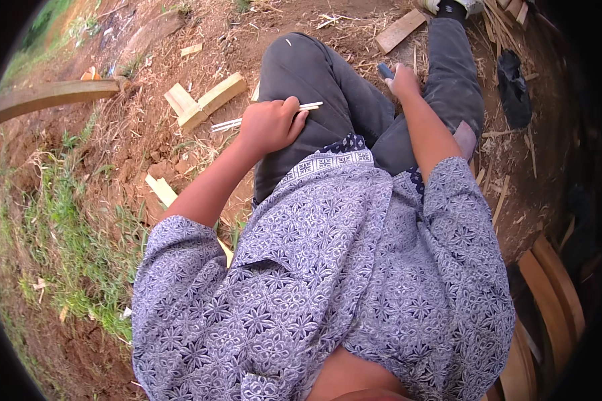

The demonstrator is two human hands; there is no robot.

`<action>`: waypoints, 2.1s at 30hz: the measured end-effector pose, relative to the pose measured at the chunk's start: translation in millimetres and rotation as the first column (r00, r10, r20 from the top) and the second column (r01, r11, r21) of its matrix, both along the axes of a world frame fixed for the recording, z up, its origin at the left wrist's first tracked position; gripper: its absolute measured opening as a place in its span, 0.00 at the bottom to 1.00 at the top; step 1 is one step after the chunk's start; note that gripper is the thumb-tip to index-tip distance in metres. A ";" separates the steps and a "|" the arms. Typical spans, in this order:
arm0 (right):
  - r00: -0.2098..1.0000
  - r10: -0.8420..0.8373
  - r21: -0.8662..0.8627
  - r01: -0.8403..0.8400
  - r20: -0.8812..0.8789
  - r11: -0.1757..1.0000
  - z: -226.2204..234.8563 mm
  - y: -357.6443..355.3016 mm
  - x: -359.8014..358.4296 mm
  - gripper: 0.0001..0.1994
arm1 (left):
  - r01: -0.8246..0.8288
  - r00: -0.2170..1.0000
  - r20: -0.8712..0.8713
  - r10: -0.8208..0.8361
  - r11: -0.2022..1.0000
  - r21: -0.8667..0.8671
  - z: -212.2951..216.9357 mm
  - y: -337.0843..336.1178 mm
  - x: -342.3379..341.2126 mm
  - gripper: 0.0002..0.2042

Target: The person sits on the ground and uses a knife to shave and shape thin wooden sticks. They then use sandpaper to smooth the surface of the sticks, holding them against their leg for stability.

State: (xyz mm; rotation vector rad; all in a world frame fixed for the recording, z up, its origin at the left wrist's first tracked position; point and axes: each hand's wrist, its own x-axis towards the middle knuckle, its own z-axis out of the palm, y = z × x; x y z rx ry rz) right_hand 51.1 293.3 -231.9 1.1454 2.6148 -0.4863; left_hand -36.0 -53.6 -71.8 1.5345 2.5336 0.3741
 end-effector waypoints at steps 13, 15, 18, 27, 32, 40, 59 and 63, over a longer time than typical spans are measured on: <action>0.839 0.185 0.151 -0.124 -0.512 0.981 66.9 28.4 10.9 0.22 | -0.094 0.995 0.033 0.093 0.995 0.019 -10.2 4.5 -9.8 0.20; 0.711 -0.111 -0.277 -0.121 -0.695 0.953 153.6 10.0 22.3 0.18 | -0.181 0.982 0.049 0.180 0.984 0.007 -8.2 -1.1 -4.9 0.19; 0.484 -0.352 -0.471 -0.148 -0.801 0.869 226.7 -21.8 69.4 0.14 | -0.280 0.956 0.097 0.277 0.960 0.022 -1.7 0.1 -1.7 0.19; 0.619 -0.621 -0.877 -0.345 -0.481 0.334 207.5 -118.7 153.6 0.26 | -0.246 0.965 -0.047 0.258 0.953 0.176 37.7 13.9 -9.1 0.18; 0.740 -0.457 -0.846 -0.287 -0.494 0.450 234.5 -169.8 148.2 0.27 | -0.179 0.961 -0.181 0.207 0.971 0.160 70.1 21.3 -10.6 0.17; 0.714 -0.408 -0.794 -0.346 -0.568 0.501 225.5 -173.3 148.4 0.26 | -0.148 0.956 -0.224 0.188 0.972 0.185 73.5 26.4 -3.5 0.17; 0.646 -0.290 -0.650 -0.430 -0.706 0.627 224.4 -178.0 147.7 0.26 | -0.117 0.949 -0.259 0.178 0.965 0.235 75.9 36.7 -3.9 0.17; 0.604 -0.257 -0.578 -0.425 -0.754 0.697 220.7 -179.1 147.8 0.26 | -0.113 0.959 -0.223 0.176 0.956 0.272 81.7 43.8 0.8 0.17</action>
